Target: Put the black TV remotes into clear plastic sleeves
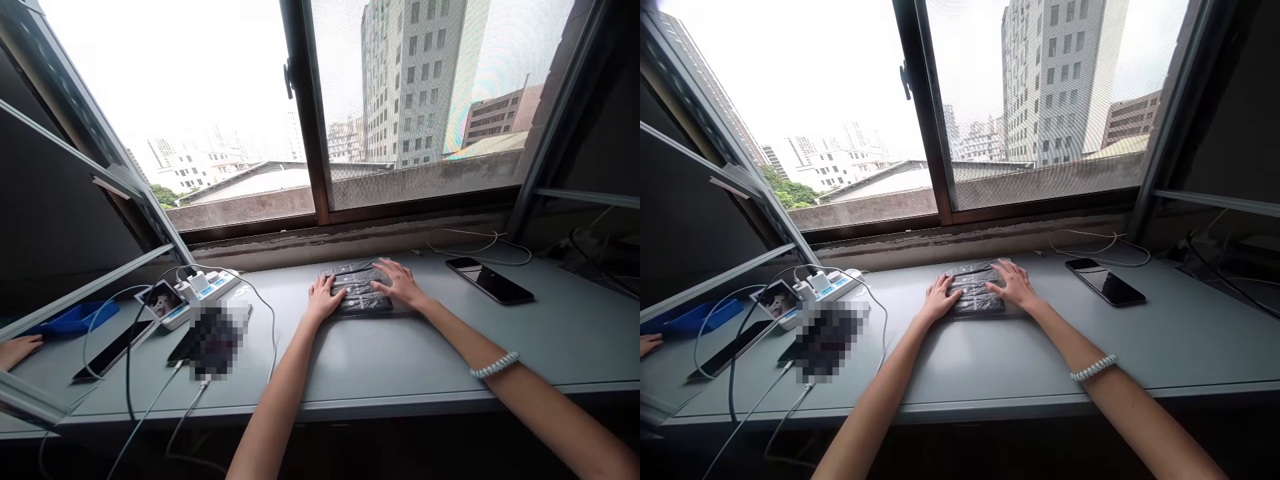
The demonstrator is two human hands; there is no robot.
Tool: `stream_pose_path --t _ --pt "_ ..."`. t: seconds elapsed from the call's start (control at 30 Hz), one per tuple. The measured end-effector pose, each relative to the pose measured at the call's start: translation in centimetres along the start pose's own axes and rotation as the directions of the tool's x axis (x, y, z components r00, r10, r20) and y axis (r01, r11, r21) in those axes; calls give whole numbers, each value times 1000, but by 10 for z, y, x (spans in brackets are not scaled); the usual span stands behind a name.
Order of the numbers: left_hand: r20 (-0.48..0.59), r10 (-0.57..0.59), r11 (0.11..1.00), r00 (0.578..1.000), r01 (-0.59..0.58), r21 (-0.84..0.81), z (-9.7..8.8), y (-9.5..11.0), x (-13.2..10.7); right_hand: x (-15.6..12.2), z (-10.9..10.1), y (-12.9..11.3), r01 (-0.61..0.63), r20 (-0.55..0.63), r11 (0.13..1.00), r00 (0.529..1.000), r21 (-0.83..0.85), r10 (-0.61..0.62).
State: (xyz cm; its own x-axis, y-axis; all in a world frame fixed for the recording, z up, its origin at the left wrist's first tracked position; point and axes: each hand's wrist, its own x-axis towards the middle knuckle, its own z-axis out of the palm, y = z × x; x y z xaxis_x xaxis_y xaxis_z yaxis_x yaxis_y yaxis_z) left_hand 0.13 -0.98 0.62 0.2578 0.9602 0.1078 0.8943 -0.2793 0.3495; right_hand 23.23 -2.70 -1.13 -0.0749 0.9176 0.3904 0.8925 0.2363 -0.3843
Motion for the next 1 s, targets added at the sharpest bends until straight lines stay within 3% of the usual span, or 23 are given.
stream_pose_path --t 0.27,0.67,1.0 --pt "27 32 999 999 -31 -15 0 -1 2 6 4 6 82 155 995 984 54 -89" --pt "-10 45 999 999 -44 15 -2 1 0 6 6 6 27 136 993 990 117 -43" --pt "-27 -8 1000 1000 9 14 3 4 1 3 5 5 21 113 993 993 116 -34"
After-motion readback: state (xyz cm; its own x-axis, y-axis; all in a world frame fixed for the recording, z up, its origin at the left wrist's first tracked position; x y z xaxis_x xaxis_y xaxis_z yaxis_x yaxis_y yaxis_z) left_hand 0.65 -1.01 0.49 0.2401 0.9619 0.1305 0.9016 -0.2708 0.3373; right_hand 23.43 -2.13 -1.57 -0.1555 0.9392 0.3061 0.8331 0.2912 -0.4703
